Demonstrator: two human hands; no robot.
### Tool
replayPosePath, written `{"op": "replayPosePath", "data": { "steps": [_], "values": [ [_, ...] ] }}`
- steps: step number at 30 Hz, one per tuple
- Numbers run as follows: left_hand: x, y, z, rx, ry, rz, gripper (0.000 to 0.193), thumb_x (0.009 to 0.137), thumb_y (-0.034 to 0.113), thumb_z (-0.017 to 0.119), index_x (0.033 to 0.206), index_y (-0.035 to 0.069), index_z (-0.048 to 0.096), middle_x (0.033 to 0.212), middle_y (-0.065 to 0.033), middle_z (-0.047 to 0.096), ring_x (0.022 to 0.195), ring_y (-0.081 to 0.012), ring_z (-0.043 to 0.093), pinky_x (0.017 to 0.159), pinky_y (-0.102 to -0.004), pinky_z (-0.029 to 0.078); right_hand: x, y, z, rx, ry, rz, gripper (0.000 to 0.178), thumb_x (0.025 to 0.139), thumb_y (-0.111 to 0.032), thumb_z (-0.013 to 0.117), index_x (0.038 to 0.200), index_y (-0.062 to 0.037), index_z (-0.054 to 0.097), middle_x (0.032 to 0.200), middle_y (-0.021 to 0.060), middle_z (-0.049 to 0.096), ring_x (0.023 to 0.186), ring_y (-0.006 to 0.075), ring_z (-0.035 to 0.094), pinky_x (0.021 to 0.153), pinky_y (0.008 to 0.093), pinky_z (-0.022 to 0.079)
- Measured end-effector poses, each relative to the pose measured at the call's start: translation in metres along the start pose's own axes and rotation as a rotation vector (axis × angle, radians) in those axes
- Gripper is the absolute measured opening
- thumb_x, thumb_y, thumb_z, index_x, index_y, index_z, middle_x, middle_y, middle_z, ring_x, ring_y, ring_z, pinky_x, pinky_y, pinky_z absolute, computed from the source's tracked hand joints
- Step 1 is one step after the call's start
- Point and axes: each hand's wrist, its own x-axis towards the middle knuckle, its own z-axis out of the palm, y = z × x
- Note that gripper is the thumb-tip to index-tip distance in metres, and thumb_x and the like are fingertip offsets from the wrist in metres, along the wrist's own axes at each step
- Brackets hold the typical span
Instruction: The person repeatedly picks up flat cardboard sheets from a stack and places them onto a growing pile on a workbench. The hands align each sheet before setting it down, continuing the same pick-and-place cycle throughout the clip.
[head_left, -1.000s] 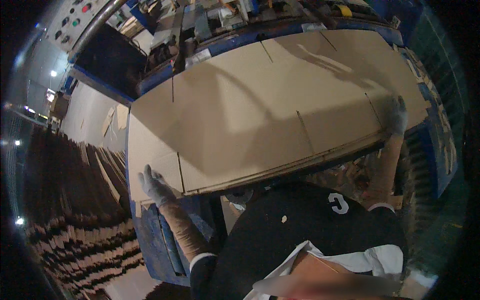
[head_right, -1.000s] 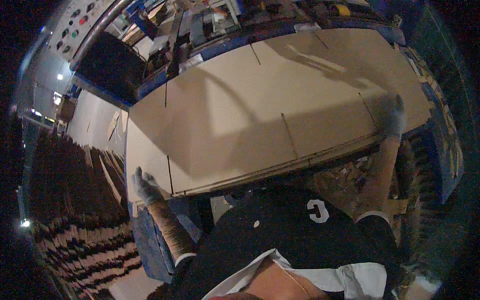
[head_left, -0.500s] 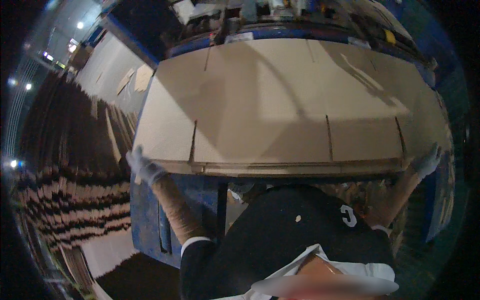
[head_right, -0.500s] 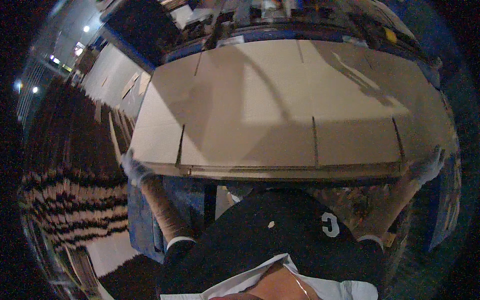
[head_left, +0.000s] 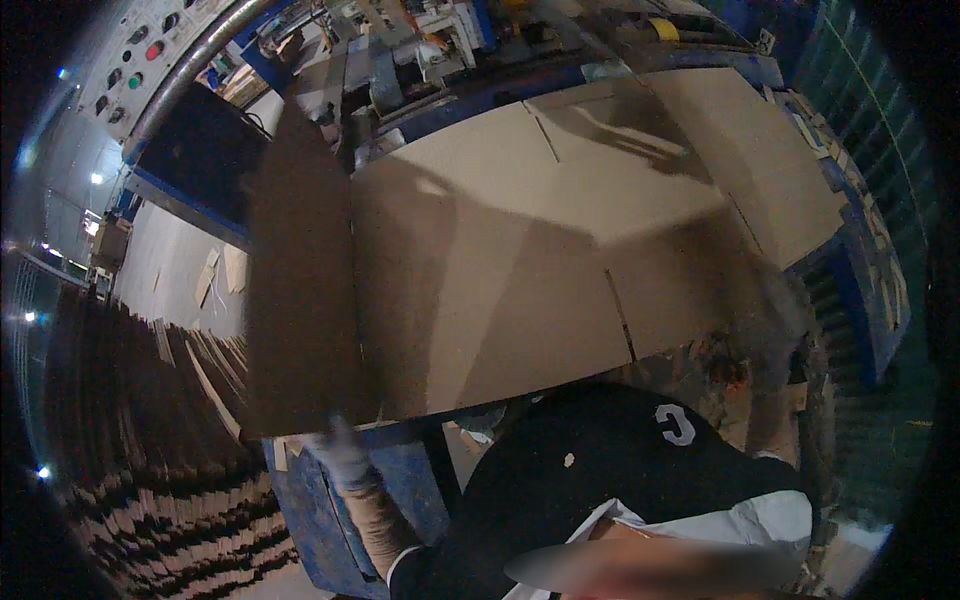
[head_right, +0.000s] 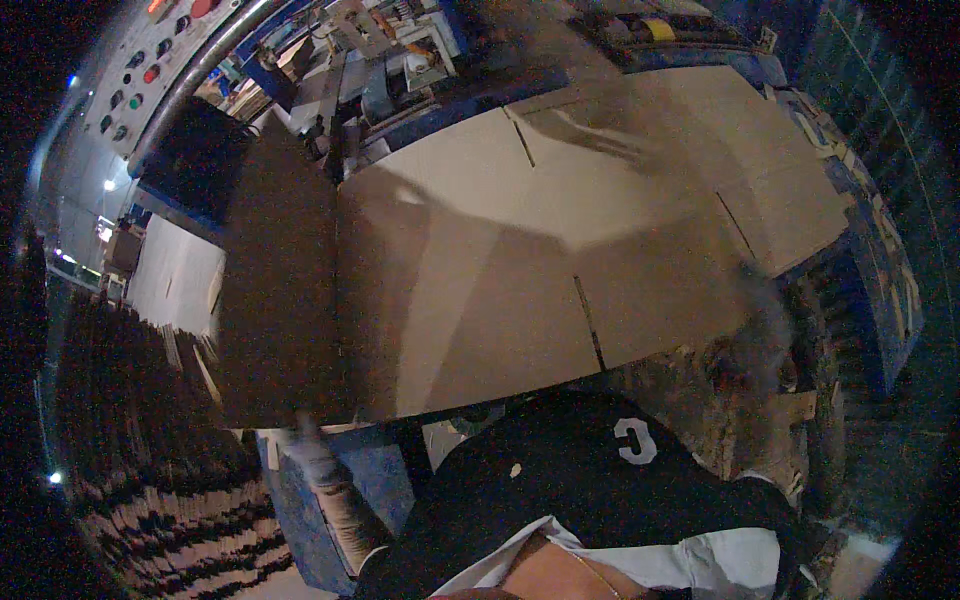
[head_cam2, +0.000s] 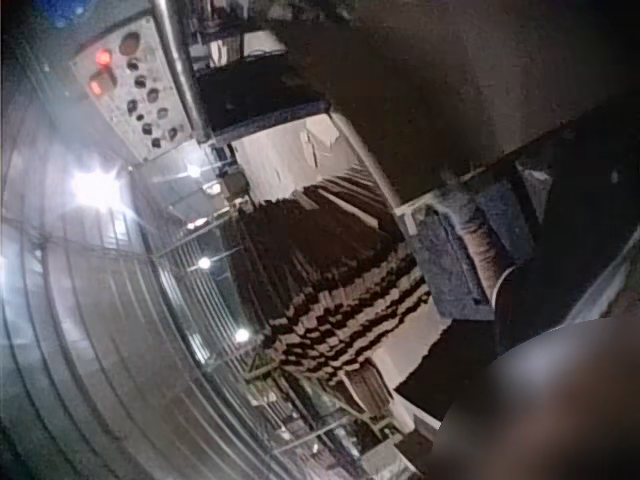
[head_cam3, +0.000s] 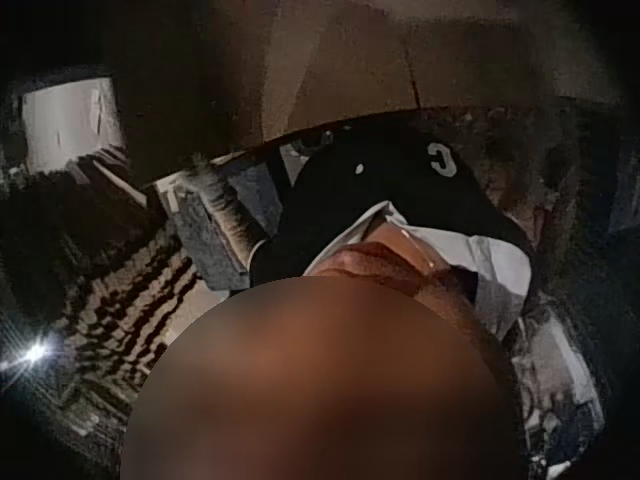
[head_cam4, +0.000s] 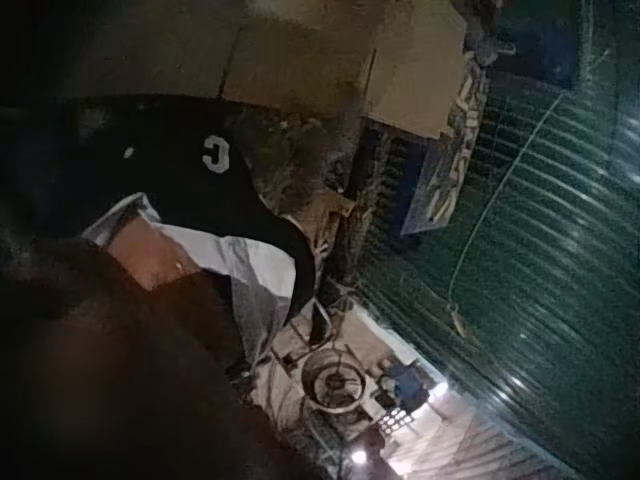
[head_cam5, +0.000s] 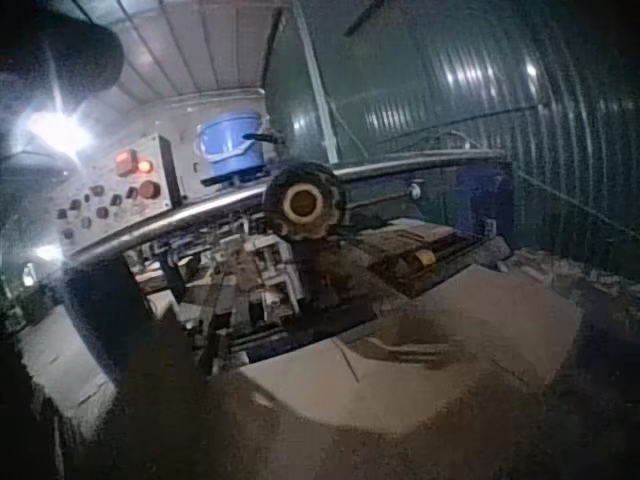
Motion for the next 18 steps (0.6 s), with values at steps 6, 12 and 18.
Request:
{"op": "replayPosePath", "data": {
  "steps": [6,12,18],
  "values": [
    [0.001,0.033,0.083,0.582,-0.714,0.55,0.06,0.074,0.008,0.059,0.133,0.007,0.047,0.139,-0.0211,0.043,0.129,-0.0397,0.04,0.109,-0.0507,0.029,-0.01,0.0,0.045,-0.257,-0.647,-0.443,0.031,0.077,-0.014,0.069,0.108,-0.0125,0.063,0.125,0.0124,0.058,0.123,0.0342,0.047,0.101,0.0482,0.037],
    [0.019,0.022,0.109,0.682,-0.747,0.609,0.061,0.077,0.005,0.053,0.137,0.009,0.042,0.141,-0.0199,0.041,0.131,-0.0385,0.038,0.109,-0.0517,0.027,0.026,0.027,0.068,-0.202,-0.67,-0.472,0.048,0.074,-0.03,0.072,0.117,-0.0127,0.06,0.131,0.0125,0.052,0.125,0.0334,0.044,0.107,0.0468,0.031],
    [0.075,-0.008,0.144,0.608,-0.536,0.678,0.059,0.077,0.004,0.055,0.135,0.008,0.044,0.139,-0.0216,0.042,0.127,-0.0389,0.042,0.108,-0.0518,0.029,0.089,0.038,0.098,-0.215,-0.589,-0.547,0.056,0.077,-0.043,0.067,0.118,-0.0067,0.058,0.13,0.0154,0.052,0.124,0.0355,0.043,0.106,0.0484,0.031]
  ]
}}
